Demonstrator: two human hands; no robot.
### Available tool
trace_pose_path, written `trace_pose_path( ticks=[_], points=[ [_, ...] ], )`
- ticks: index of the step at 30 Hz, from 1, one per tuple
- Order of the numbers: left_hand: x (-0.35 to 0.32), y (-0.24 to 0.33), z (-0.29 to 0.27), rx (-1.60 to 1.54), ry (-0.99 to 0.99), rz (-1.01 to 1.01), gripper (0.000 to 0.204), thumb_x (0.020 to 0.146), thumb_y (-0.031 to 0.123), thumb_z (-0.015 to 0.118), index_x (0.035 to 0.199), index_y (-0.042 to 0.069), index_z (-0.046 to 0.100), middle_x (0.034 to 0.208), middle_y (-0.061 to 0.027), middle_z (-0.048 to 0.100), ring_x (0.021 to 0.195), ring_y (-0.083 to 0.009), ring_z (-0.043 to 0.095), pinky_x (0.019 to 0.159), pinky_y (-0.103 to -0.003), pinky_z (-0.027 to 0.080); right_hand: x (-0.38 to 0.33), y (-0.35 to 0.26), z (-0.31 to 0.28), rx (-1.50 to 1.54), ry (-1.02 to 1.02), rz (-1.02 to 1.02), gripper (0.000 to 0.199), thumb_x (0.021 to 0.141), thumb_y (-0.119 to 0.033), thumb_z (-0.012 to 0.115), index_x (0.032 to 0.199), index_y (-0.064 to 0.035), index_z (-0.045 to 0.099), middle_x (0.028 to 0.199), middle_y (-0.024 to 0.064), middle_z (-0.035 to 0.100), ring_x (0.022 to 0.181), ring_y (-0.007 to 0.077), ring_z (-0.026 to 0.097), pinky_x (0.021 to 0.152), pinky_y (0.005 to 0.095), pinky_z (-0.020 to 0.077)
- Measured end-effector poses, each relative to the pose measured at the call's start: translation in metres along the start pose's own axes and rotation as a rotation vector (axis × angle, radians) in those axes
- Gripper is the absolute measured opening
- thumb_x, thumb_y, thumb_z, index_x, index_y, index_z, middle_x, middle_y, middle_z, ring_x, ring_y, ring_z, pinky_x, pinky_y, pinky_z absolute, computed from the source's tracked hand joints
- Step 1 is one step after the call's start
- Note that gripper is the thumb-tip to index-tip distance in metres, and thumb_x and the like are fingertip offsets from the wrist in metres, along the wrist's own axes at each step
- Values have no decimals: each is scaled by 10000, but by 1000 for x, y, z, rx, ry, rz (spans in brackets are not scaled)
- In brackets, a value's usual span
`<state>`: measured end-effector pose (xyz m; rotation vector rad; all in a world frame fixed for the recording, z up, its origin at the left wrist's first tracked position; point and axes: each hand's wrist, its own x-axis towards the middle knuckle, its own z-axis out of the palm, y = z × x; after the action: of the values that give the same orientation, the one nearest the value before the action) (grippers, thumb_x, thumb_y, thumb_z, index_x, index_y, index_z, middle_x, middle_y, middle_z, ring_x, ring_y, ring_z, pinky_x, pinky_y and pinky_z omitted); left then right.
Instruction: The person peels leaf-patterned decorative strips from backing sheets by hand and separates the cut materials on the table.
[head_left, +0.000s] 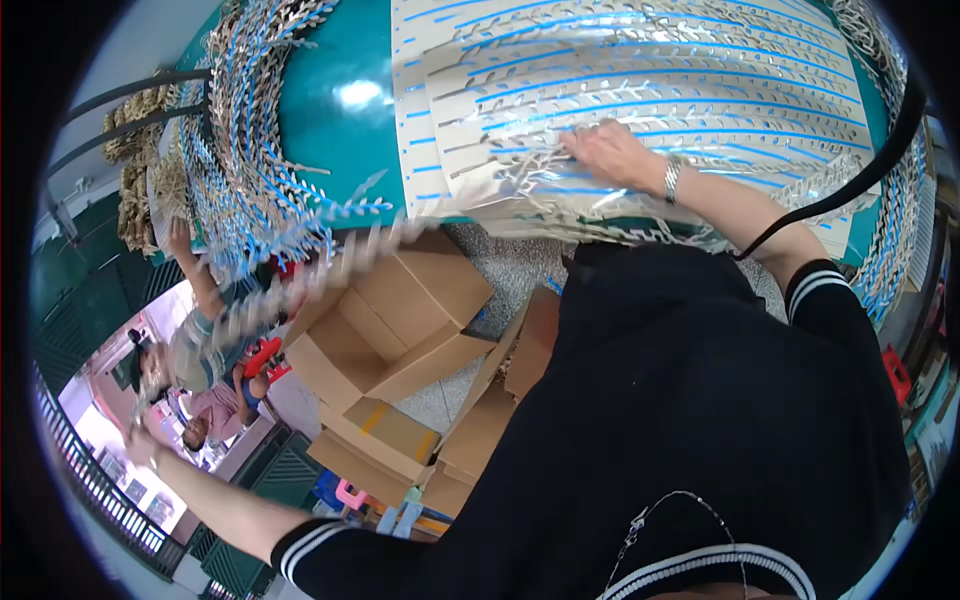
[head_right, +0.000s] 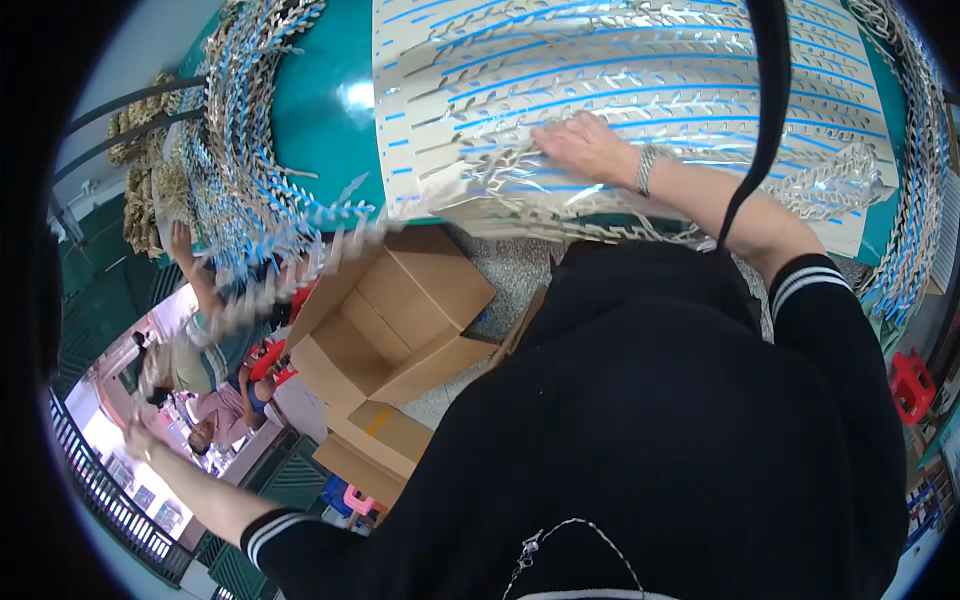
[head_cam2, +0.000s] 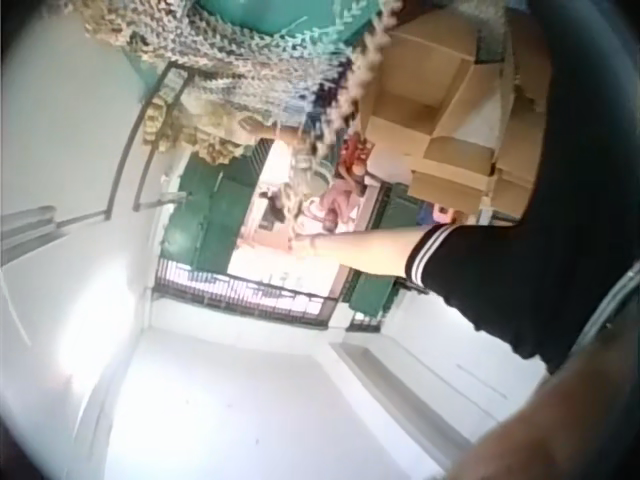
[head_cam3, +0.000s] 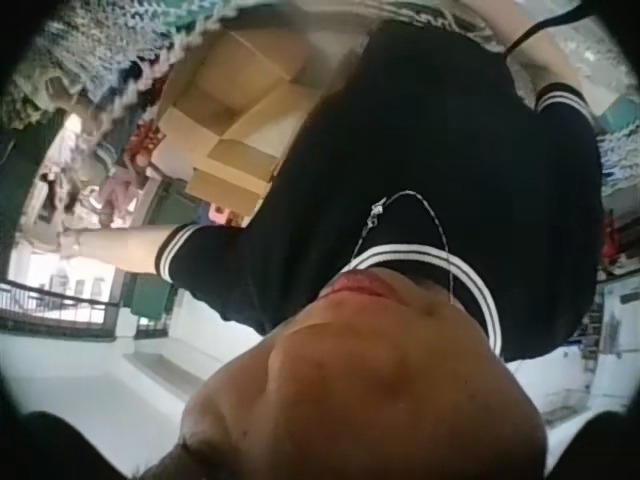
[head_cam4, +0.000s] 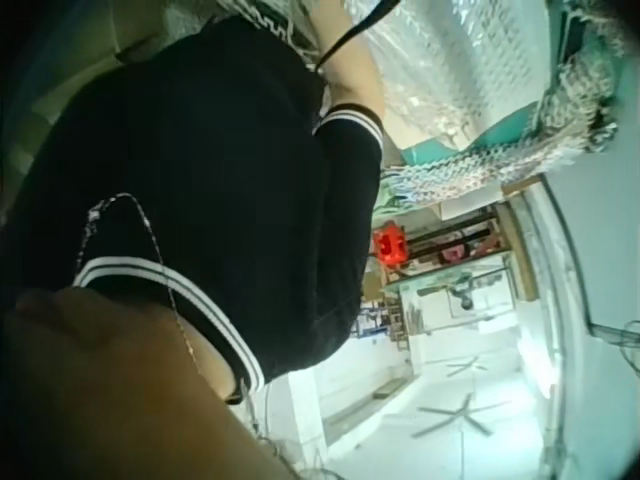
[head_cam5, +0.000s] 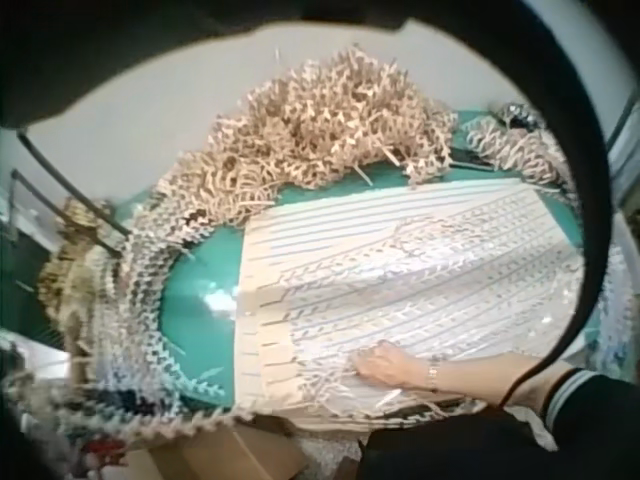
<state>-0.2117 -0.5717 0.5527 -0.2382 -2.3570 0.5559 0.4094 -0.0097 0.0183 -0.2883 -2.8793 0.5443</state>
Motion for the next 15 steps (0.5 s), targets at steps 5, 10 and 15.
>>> trace_pose_path(
  ticks=[5, 10, 15],
  points=[
    [-43, -91, -54, 574, -45, -130, 461, 716, 434, 594, 1007, 77, 613, 949, -149, 620, 851, -266, 604, 718, -349, 481, -2, 6, -16, -116, -72, 109, 75, 783, -98, 463, 776, -25, 449, 601, 137, 555, 558, 270, 590, 455, 377, 441],
    [-83, -66, -160, 241, 267, -280, 415, 785, 309, 572, 1090, 28, 556, 1049, -150, 594, 906, -256, 592, 758, -333, 474, 9, 7, -28, 160, -167, 244, 148, 772, -129, 475, 776, 15, 437, 584, 158, 556, 569, 359, 573, 556, 460, 441],
    [-124, 55, -238, -592, 451, 229, 420, 823, 236, 568, 1143, -28, 503, 949, -124, 585, 792, -189, 559, 702, -279, 447, 13, -11, -90, 407, -265, 192, 526, 735, -89, 579, 1202, -1, 355, 1151, 254, 430, 935, 391, 519, 755, 454, 437]
  ],
)
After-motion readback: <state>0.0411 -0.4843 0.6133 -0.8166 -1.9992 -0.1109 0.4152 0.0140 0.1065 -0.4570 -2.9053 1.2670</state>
